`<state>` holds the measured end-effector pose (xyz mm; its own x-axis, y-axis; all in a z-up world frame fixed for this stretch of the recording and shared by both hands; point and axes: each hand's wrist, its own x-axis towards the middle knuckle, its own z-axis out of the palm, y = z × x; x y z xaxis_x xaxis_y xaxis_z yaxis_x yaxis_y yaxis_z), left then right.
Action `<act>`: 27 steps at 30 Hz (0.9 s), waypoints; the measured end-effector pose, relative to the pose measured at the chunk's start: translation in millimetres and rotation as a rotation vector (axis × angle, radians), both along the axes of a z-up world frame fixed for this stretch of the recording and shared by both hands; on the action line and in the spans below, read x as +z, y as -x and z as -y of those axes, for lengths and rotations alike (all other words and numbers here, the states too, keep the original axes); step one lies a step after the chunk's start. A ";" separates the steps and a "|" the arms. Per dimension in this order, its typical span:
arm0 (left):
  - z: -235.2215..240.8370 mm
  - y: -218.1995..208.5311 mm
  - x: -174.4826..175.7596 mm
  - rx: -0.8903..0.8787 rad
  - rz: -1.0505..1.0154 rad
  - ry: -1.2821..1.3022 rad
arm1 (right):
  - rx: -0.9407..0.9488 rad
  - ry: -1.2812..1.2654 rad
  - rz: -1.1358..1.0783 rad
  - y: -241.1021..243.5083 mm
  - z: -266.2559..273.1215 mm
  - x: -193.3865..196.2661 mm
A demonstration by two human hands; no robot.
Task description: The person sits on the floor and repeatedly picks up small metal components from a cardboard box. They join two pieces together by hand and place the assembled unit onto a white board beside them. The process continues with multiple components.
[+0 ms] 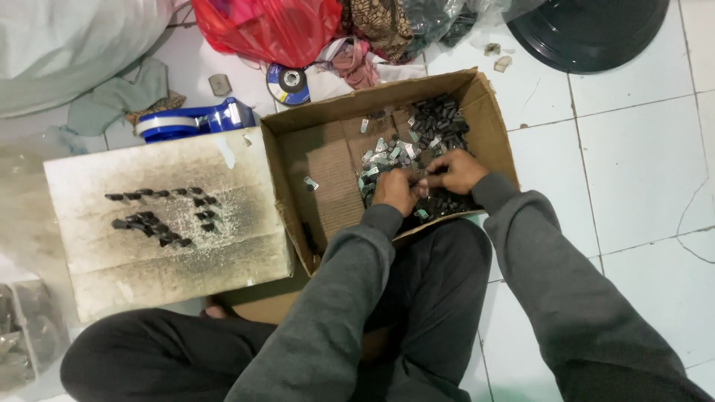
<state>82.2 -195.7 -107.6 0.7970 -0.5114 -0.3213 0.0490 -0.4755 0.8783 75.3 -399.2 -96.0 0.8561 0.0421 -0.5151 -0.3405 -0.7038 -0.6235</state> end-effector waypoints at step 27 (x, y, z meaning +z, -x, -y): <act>-180.6 38.1 101.1 0.690 -0.011 0.752 | -0.407 -0.602 0.563 21.8 -196.3 95.9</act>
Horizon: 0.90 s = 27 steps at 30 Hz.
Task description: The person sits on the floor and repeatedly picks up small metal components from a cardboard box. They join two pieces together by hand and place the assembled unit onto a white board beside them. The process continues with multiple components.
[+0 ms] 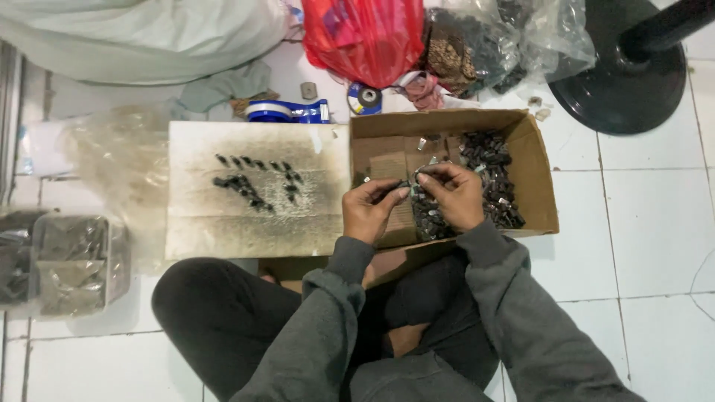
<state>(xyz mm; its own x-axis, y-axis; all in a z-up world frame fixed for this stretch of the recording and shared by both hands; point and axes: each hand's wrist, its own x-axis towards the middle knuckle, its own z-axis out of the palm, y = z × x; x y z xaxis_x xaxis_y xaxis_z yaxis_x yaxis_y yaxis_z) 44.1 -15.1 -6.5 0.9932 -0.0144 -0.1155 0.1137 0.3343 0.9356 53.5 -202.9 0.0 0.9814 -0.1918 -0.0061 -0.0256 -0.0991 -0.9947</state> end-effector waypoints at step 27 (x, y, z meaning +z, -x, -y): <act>-91.2 40.1 40.6 0.196 0.183 -0.136 | 0.200 0.234 0.122 34.2 -113.6 53.3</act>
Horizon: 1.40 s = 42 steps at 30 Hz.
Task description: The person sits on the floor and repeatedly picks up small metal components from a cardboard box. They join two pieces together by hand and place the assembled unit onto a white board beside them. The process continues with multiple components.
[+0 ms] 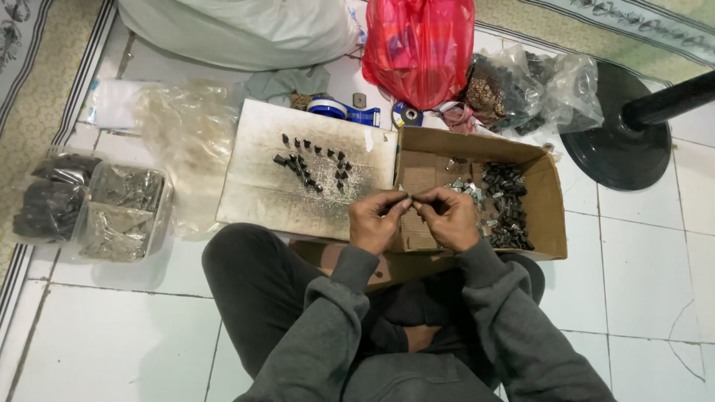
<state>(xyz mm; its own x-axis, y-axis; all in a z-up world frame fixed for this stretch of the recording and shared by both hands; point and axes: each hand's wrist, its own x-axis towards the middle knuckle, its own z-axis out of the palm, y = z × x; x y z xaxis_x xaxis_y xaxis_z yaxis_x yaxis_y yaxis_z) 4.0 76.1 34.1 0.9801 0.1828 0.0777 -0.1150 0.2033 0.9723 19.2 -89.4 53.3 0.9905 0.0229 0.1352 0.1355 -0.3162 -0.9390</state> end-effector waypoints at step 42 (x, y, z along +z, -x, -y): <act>-9.0 11.4 -119.9 0.354 -0.270 -0.354 | -0.033 0.073 -0.105 -28.0 -82.8 -118.3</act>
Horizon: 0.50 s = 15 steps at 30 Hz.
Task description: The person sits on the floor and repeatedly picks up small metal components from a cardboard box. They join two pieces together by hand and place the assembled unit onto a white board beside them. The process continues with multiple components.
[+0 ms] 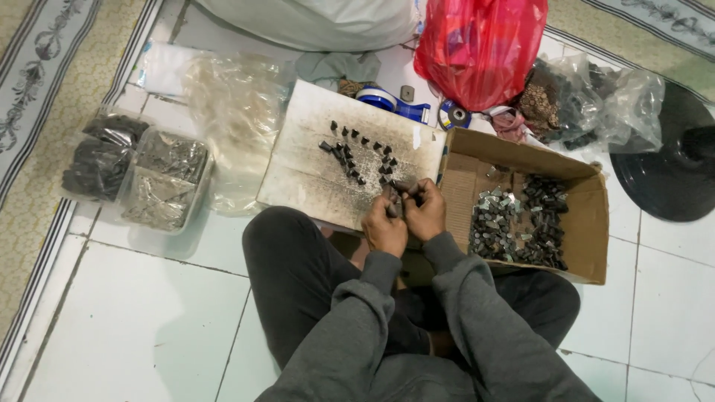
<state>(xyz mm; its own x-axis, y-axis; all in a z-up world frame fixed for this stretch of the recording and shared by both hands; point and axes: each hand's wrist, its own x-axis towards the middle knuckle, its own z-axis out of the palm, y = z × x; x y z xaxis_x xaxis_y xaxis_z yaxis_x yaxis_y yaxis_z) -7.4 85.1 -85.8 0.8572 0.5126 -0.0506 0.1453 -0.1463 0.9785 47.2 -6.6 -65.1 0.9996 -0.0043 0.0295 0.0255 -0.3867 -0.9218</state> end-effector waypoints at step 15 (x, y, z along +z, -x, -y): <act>67.8 14.6 78.6 -0.283 0.215 0.003 | -0.127 -0.096 0.010 10.4 182.7 22.4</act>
<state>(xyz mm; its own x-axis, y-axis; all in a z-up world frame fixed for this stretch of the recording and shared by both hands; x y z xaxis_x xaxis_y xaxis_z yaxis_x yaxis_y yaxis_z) -22.0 17.3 -7.2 0.9564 0.2534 0.1454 -0.1101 -0.1481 0.9828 36.8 -189.2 -42.7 0.9904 -0.1343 0.0324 -0.0091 -0.2974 -0.9547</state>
